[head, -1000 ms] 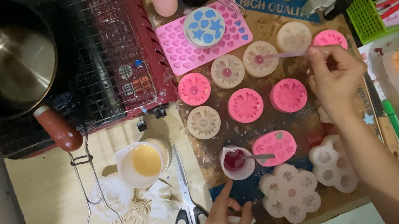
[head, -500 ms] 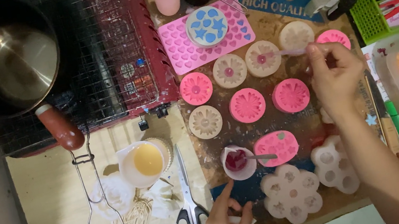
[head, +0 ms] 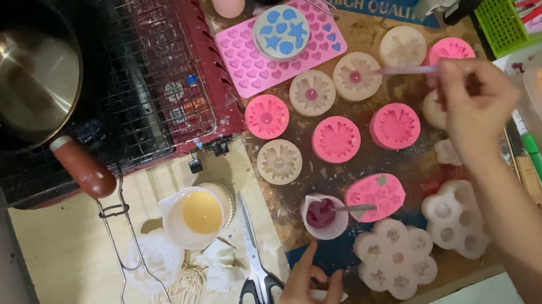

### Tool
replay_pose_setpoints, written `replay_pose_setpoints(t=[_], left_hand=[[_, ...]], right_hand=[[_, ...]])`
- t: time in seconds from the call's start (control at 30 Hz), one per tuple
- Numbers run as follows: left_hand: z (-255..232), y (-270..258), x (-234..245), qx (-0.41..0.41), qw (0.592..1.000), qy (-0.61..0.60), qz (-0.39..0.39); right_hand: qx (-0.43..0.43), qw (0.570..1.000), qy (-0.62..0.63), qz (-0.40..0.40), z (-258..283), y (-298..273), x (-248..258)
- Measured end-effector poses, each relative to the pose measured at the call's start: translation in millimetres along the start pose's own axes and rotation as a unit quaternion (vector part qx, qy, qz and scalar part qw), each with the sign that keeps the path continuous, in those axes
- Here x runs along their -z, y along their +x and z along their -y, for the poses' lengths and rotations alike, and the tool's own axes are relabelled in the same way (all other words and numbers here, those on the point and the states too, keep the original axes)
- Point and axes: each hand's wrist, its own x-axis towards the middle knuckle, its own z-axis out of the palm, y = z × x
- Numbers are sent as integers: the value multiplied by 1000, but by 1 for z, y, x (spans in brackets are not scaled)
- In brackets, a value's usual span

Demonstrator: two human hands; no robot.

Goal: Filling silicone flower molds with colored wax using a dropper.

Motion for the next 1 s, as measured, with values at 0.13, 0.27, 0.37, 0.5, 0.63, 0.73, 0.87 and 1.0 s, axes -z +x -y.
replay_pose_setpoints(t=[0.13, 0.27, 0.37, 0.5, 0.63, 0.73, 0.87, 1.0], left_hand=[[-15, 2, 4, 8, 999, -39, -14], [-28, 6, 11, 5, 999, -28, -26], [-27, 9, 12, 2, 1000, 0, -22], [-26, 9, 11, -17, 999, 5, -29], [-29, 11, 12, -13, 1000, 5, -12], [-30, 11, 10, 23, 999, -42, 15], [-32, 9, 10, 39, 997, -66, 19], [-31, 8, 12, -8, 1000, -24, 5]], right_hand=[[6, 994, 106, 1, 40, -37, 31], [-14, 994, 110, -4, 61, -102, 54], [-20, 992, -118, 37, 55, -139, 60], [116, 968, -187, 119, 71, -157, 34], [171, 939, -226, 196, 69, -162, 3], [280, 918, -185, 210, 68, -163, -8], [247, 917, -192, 249, 72, -161, -12], [213, 929, -192, 233, 78, -160, -16]])
